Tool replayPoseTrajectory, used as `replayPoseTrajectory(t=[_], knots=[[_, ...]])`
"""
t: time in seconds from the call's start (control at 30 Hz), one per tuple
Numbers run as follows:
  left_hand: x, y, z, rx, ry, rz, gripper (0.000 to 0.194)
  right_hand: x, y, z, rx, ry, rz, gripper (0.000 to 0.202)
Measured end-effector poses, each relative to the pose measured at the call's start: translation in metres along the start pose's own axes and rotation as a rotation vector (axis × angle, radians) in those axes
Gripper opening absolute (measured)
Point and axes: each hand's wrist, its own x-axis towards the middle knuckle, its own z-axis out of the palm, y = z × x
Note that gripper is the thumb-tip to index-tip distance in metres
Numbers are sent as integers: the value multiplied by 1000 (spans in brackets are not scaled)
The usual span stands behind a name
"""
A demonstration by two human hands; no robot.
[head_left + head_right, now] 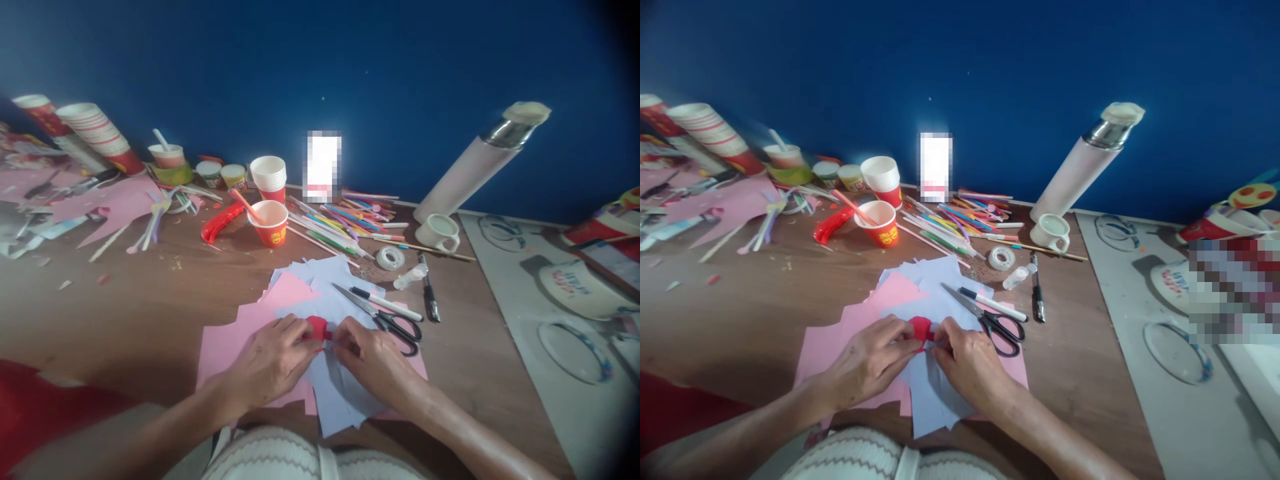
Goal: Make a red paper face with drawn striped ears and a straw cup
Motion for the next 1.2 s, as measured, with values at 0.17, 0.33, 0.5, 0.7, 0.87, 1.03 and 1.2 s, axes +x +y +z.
replayPoseTrajectory(t=[0.17,0.33,0.5,0.7,0.87,1.03,1.2], knots=[[3,2,-2,52,-2,31,25,-2,-1,0,-28,4,-9,7],[3,2,-1,111,-92,30,25,-1,-1,1,-64,5,-16,9],[3,2,0,140,-112,30,24,1,1,3,-79,28,-30,8],[3,1,2,147,-111,23,24,0,0,4,-82,26,-20,9],[3,0,3,164,-100,35,24,0,-1,3,-100,9,-6,10],[3,1,3,175,-113,30,22,-1,-1,3,-135,-8,-13,10],[4,2,3,188,-107,39,24,0,-2,4,-187,-5,-19,9]])
